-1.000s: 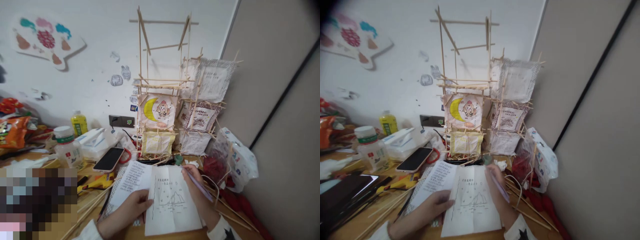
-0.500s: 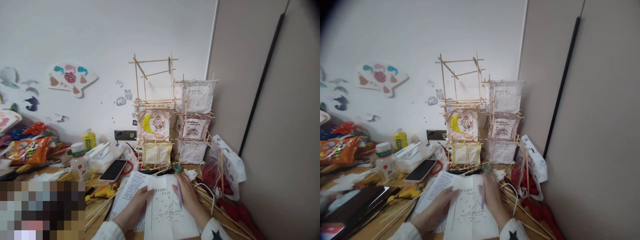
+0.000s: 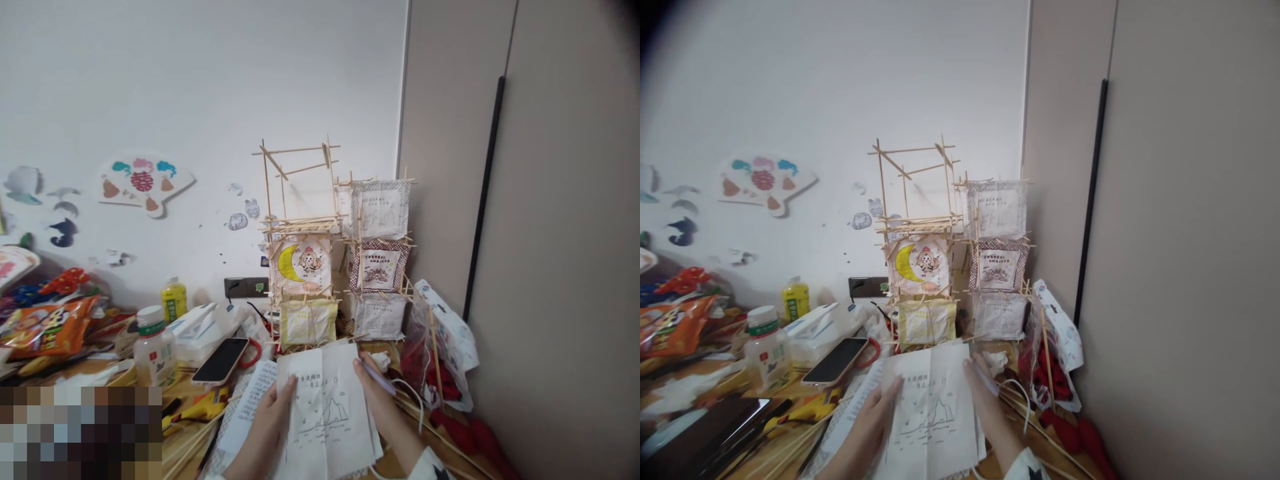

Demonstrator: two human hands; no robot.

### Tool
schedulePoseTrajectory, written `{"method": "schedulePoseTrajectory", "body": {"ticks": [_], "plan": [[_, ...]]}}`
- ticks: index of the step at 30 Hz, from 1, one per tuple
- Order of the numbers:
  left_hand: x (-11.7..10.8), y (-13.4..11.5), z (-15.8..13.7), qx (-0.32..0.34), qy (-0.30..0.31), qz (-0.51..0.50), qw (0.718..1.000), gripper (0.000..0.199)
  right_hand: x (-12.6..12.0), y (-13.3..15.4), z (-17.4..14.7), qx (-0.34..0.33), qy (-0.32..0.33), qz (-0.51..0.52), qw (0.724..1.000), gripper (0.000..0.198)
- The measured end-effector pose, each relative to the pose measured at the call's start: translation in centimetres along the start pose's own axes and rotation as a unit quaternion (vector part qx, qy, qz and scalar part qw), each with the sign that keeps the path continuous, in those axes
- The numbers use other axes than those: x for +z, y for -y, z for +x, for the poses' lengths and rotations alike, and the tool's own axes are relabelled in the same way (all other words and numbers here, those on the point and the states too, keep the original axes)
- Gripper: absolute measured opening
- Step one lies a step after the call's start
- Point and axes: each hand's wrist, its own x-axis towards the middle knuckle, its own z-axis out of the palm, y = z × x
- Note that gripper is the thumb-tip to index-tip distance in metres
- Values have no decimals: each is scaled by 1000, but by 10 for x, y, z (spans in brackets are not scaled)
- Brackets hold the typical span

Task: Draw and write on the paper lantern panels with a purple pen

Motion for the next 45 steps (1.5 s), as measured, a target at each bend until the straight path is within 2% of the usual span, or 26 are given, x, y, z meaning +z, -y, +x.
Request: {"method": "schedulePoseTrajectory", "body": {"ticks": [3,7,9,14,19,23,27,33,35,40,45], "plan": [[0,1,-3,-18,-3,-14,1000,53,3,4,-6,27,15,17,999,46],[-6,3,0,21,-6,33,999,59,5,20,-8,35,-71,27,996,55],[-8,5,4,50,-8,76,996,61,6,31,-11,38,-84,48,995,59],[-10,6,8,116,-37,155,980,54,4,41,-16,34,4,60,998,56],[-17,-3,5,92,-28,169,981,59,-1,28,-11,6,113,40,993,45],[-20,-10,0,85,-10,166,982,59,1,26,-11,16,146,39,988,48],[-18,-10,-4,110,-6,180,978,59,3,23,-14,2,133,39,990,52],[-23,-2,6,105,-21,186,977,52,-12,15,1,-14,32,3,999,40],[-26,2,11,106,-25,186,977,49,-16,16,4,-14,38,-14,999,37],[-26,5,16,107,-27,196,974,44,-8,25,-2,-10,124,-6,992,39],[-20,2,6,53,-12,168,984,50,-3,31,-5,8,77,1,997,37]]}}
